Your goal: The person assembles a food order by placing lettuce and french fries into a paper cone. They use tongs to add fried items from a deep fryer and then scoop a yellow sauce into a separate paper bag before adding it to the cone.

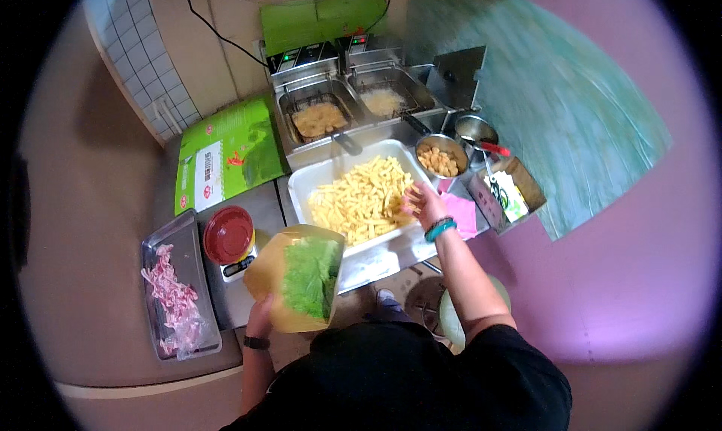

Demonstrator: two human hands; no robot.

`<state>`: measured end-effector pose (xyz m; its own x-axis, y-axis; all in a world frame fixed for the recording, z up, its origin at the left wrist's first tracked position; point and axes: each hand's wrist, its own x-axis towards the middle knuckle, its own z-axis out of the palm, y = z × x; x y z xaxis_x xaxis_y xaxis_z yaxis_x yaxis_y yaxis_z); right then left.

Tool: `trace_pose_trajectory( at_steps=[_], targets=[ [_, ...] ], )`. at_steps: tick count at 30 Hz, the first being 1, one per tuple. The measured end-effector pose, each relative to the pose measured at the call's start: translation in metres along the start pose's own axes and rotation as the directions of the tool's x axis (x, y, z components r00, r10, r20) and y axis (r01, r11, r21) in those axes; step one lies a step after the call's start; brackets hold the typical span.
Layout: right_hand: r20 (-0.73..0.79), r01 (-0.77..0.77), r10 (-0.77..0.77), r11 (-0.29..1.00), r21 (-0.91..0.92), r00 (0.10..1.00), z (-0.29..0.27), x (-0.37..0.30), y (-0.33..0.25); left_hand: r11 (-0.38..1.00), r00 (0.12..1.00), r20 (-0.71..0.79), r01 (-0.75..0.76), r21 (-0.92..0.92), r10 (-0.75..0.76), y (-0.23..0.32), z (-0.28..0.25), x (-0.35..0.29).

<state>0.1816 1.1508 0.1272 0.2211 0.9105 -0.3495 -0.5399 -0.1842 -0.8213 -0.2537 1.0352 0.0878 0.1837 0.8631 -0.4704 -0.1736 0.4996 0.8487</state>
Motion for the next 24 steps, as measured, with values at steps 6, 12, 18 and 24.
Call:
trace_pose_trajectory(
  at_steps=[6,12,18,24],
  targets=[
    [-0.058,-0.011,0.021,0.987,0.163,0.998,-0.019,0.166,-0.086,0.975,0.958,-0.187,-0.221,-0.006,0.215,0.002,0.026,0.035],
    [0.224,-0.407,0.398,0.914,-0.009,0.890,-0.026,0.248,-0.112,0.957,0.944,-0.194,-0.234,0.173,0.266,0.031,0.083,0.039],
    [0.488,-0.631,0.518,0.771,0.090,0.702,-0.026,0.270,-0.122,0.981,0.950,-0.295,-0.141,-0.131,0.097,0.014,0.088,0.049],
    [0.474,-0.418,0.374,0.908,-0.013,0.797,0.007,0.201,-0.154,0.976,0.938,-0.270,-0.202,0.077,0.216,0.019,0.086,0.046]
  ],
)
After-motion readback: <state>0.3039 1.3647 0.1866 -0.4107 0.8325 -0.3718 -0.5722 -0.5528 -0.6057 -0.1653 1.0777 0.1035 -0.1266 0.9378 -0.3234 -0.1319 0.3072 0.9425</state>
